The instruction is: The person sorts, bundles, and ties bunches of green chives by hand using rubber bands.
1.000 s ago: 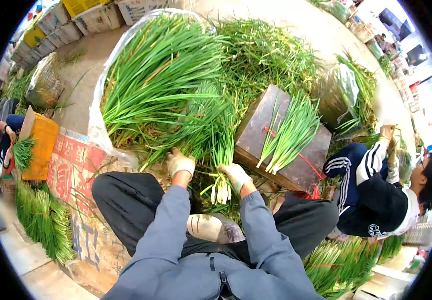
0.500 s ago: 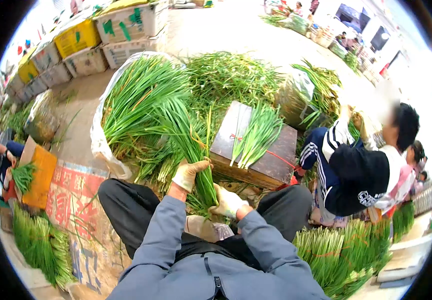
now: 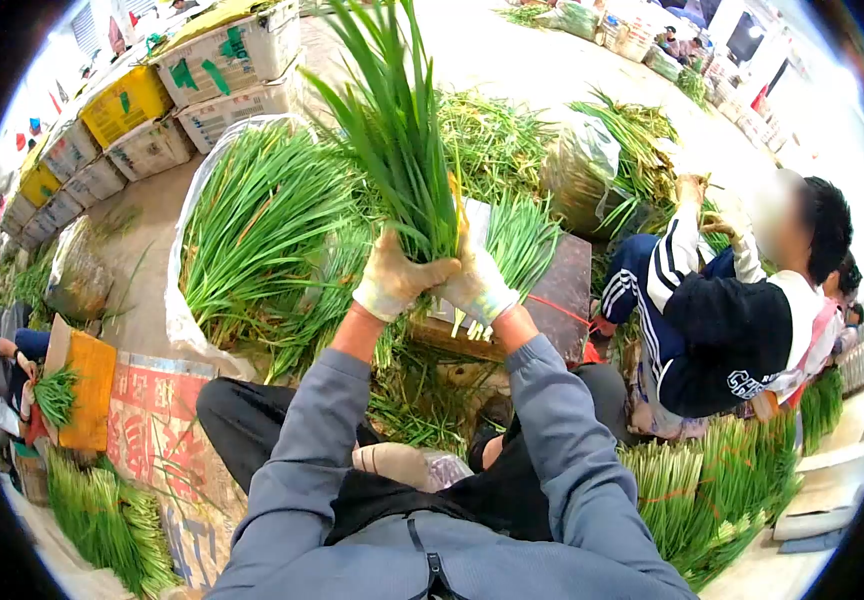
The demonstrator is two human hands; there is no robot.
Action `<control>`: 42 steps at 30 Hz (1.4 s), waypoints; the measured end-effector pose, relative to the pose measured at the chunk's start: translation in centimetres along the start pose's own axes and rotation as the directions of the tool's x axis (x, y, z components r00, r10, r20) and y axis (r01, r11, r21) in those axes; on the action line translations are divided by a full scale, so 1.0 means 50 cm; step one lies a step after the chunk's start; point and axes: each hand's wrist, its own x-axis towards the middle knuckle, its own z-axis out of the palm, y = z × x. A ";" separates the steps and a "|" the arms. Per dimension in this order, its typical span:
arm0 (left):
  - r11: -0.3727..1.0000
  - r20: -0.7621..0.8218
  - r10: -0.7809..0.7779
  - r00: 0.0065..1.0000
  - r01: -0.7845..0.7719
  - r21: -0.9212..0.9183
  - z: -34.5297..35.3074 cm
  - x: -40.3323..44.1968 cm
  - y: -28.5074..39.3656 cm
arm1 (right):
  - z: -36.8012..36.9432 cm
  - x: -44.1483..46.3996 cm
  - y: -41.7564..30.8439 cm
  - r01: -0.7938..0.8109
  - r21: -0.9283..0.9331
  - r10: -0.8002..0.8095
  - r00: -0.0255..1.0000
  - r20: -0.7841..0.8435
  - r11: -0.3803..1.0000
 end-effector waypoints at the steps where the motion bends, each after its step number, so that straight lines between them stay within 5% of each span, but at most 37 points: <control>1: 1.000 0.049 -0.014 0.999 0.013 0.016 -0.011 0.009 -0.048 | -0.004 0.004 0.044 0.001 0.035 0.000 1.000 -0.027 0.999; 3: 0.999 0.139 -0.006 0.990 0.012 -0.041 -0.052 0.031 -0.210 | -0.003 -0.010 0.108 -0.233 -0.189 0.260 0.957 0.130 0.954; 6: 0.812 0.098 -0.301 0.949 0.308 -0.496 -0.066 0.021 -0.278 | 0.062 0.007 0.309 -0.296 0.194 0.263 0.948 0.179 0.935; 7: 0.942 0.108 -0.243 0.964 0.261 -0.211 -0.066 0.018 -0.245 | 0.064 0.000 0.273 -0.225 0.029 0.217 0.960 0.179 0.974; 9: 0.931 -0.019 -0.031 0.999 0.036 0.363 -0.059 0.007 -0.188 | 0.075 -0.001 0.234 -0.117 -0.158 0.148 0.969 0.196 0.980; 11: 0.888 -0.300 0.037 0.953 0.107 0.447 -0.074 0.019 -0.189 | 0.094 0.010 0.213 -0.040 -0.195 0.095 0.955 0.281 0.980; 12: 0.951 -0.321 0.018 0.947 0.083 0.297 -0.088 0.020 -0.170 | 0.087 0.017 0.198 0.003 -0.275 0.088 0.943 0.320 0.961; 13: 0.988 -0.340 -0.012 0.941 0.063 0.139 -0.088 0.018 -0.118 | 0.036 0.005 0.102 0.065 -0.567 0.132 0.945 0.300 0.821; 15: 0.985 -0.334 0.030 0.942 -0.085 -0.149 -0.170 0.014 -0.142 | -0.014 -0.013 0.185 -0.073 -0.806 0.446 0.860 0.248 0.588; 16: 0.989 -0.353 0.129 0.927 -0.093 0.116 -0.153 0.003 -0.081 | -0.033 -0.027 0.203 -0.115 -0.852 0.508 0.840 0.192 0.512; 17: 0.989 -0.362 0.126 0.924 -0.089 0.116 -0.159 -0.005 -0.046 | -0.048 -0.043 0.220 -0.150 -0.890 0.563 0.815 0.134 0.430; 21: 0.985 -0.380 0.161 0.911 -0.175 -0.003 -0.201 -0.046 -0.018 | -0.074 -0.126 0.257 -0.100 -0.916 0.535 0.834 0.136 0.389; 25: 0.997 -0.453 0.042 0.890 -0.068 -0.040 -0.236 -0.098 -0.012 | -0.150 -0.177 0.282 -0.039 -0.957 0.579 0.803 0.142 0.288; 31: 0.954 -0.385 -0.080 0.919 -0.042 -0.297 -0.313 -0.102 -0.015 | -0.162 -0.166 0.192 -0.249 -0.951 0.699 0.714 -0.053 0.183; 32: 0.898 -0.346 -0.132 0.929 -0.035 -0.438 -0.296 -0.105 0.012 | -0.136 -0.141 0.130 -0.253 -0.936 0.630 0.775 -0.045 0.244; 34: 0.857 -0.343 -0.187 0.920 -0.017 -0.514 -0.311 -0.110 0.007 | -0.090 -0.133 0.105 -0.303 -0.729 0.431 0.902 -0.012 0.614; 35: 0.810 -0.328 -0.233 0.915 -0.004 -0.586 -0.313 -0.105 0.003 | -0.057 -0.128 0.085 -0.269 -0.521 0.324 0.946 0.017 0.810; 36: 0.785 -0.321 -0.238 0.917 -0.013 -0.619 -0.310 -0.102 0.000 | -0.001 -0.103 -0.030 -0.425 -0.178 0.443 0.893 0.075 0.887; 39: 0.729 -0.390 -0.325 0.862 -0.035 -0.684 -0.313 -0.100 -0.027 | 0.116 -0.122 -0.112 -0.011 -0.475 -0.012 0.999 -0.045 0.880; 41: 0.753 -0.560 -0.368 0.742 -0.116 -0.648 -0.304 -0.096 -0.027 | 0.171 -0.153 -0.165 -0.139 -0.422 0.122 0.990 -0.068 0.896; 42: 0.758 -0.597 -0.374 0.710 -0.137 -0.638 -0.312 -0.100 -0.029 | 0.201 -0.163 -0.164 -0.081 -0.470 0.038 0.994 -0.101 0.879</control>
